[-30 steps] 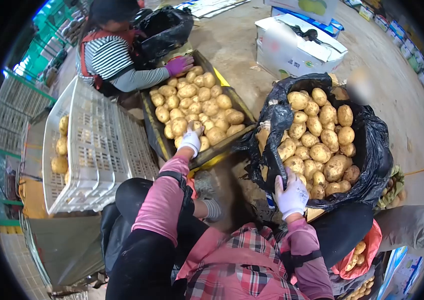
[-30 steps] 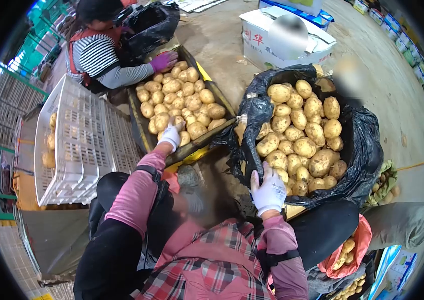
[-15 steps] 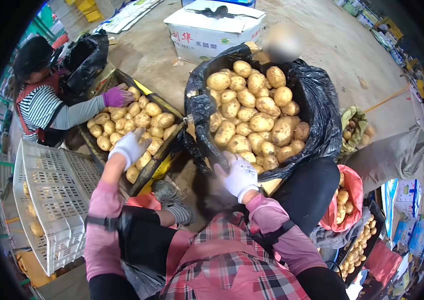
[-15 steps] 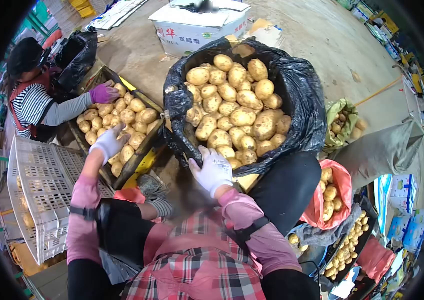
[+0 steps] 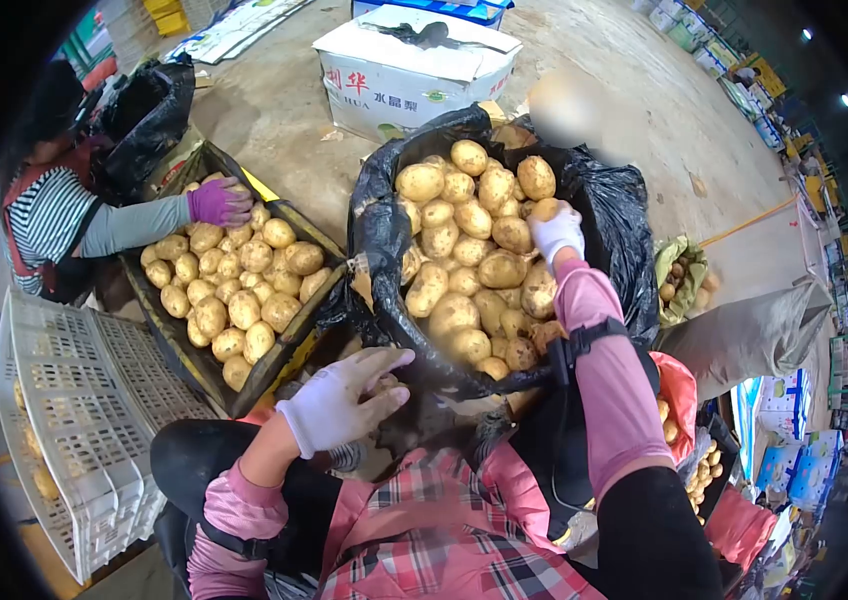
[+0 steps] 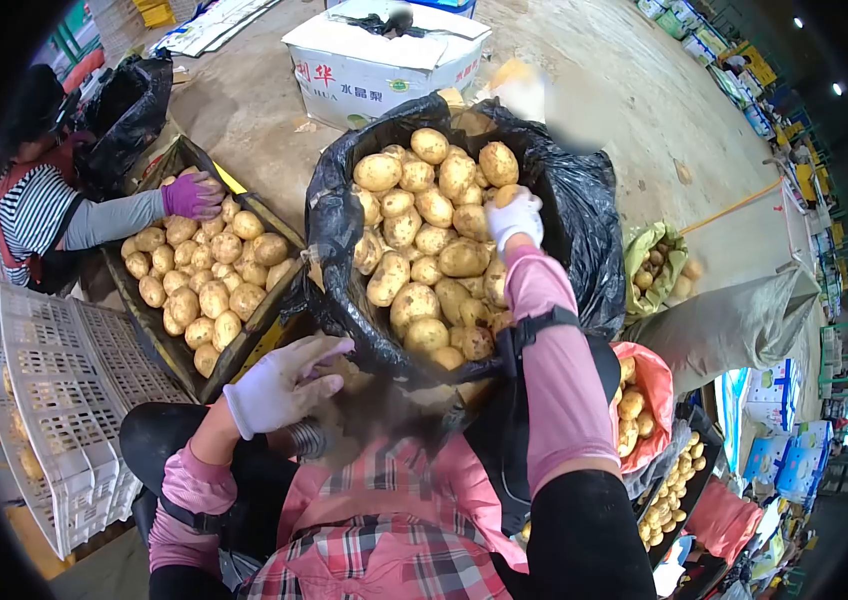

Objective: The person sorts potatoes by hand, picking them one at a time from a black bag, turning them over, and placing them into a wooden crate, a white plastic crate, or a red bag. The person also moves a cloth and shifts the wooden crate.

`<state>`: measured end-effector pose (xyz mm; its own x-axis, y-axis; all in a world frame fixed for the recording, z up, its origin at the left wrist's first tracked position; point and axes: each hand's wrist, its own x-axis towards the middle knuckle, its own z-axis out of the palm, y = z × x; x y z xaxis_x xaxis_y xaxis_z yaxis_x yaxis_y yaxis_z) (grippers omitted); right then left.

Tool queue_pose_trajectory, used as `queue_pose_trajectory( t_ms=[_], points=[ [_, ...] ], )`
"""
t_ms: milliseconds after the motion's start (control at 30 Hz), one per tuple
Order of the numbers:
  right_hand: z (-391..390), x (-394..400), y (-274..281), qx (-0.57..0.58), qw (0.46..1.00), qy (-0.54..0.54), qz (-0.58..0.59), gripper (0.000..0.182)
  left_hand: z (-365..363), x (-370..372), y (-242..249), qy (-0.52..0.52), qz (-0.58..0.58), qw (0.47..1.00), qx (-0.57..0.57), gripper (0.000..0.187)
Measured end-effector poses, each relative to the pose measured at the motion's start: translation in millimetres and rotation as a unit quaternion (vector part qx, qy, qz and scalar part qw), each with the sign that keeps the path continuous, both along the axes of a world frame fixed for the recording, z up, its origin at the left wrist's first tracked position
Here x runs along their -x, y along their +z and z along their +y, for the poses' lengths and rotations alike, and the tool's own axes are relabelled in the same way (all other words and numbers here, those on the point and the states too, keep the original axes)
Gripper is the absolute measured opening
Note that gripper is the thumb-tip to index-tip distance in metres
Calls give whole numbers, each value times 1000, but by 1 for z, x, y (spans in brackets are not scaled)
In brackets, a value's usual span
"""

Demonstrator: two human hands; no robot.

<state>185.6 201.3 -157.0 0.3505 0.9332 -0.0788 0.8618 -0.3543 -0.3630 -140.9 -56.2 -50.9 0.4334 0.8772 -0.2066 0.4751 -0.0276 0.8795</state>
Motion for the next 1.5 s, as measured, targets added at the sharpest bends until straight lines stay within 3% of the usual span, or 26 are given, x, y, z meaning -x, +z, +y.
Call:
queue_pose_trajectory(
  t_ms=[33,133,200,233,333,400,433,467,533,567,600,667,700,800,867,933,1033,1133,1167,1267,1300,1367,1400,1433,1500],
  points=[
    [12,-4,-4,21,999,-37,-15,73,3,0,-10,21,-20,1000,6,45],
    [31,-3,-22,24,996,-80,-16,90,12,4,-20,34,9,999,15,45],
    [39,-16,-31,14,995,-70,75,84,17,6,-22,34,13,999,36,44],
    [44,-27,-42,24,981,-60,183,77,19,7,-22,33,13,998,45,44],
    [2,-3,20,96,902,16,420,84,23,6,-15,26,-22,999,35,47],
    [-33,22,53,102,854,134,492,80,22,-2,-25,75,-171,980,73,51],
    [-54,37,65,94,806,183,555,83,19,-5,-31,99,-241,961,92,53],
    [-77,54,78,84,749,231,616,86,18,-3,-33,76,-222,970,65,56],
    [-125,90,114,62,737,301,602,90,18,-1,-33,108,-337,913,201,59],
    [-144,103,118,60,719,316,615,92,20,-3,-4,150,-324,902,242,64],
    [-161,113,114,14,715,336,613,89,21,-1,-3,136,-377,858,321,75],
    [-182,126,106,21,649,359,671,85,17,9,-12,92,-479,795,361,79],
    [-192,130,106,30,645,350,678,88,15,15,-22,69,-550,759,341,71],
    [-211,143,111,-1,628,318,711,96,2,13,-5,147,-572,777,218,59],
    [-225,152,119,2,699,330,635,99,-4,14,-8,132,-601,765,190,55],
    [-234,156,119,-95,786,426,437,95,-7,13,-7,132,-618,757,166,58],
    [-240,164,109,-122,770,386,493,85,-11,19,4,99,-616,762,174,63],
    [-245,167,108,-213,804,406,377,63,-11,18,1,83,-621,762,167,66],
    [-250,172,119,-174,795,346,467,44,-17,21,10,80,-589,783,183,68],
    [-237,162,101,-135,812,300,483,35,-17,24,-4,103,-501,836,196,69],
    [-231,153,89,-60,840,238,483,33,-16,30,-15,142,-478,840,213,67],
    [-224,135,57,-139,885,266,357,35,-7,39,-54,212,-432,840,249,64],
    [-223,125,48,-157,906,264,292,36,0,51,-84,241,-466,810,261,60],
    [-219,111,32,-156,922,269,231,37,3,59,-91,356,-374,818,253,61],
    [-225,97,5,-132,948,250,147,35,9,80,-108,484,-258,807,222,58]
  ],
)
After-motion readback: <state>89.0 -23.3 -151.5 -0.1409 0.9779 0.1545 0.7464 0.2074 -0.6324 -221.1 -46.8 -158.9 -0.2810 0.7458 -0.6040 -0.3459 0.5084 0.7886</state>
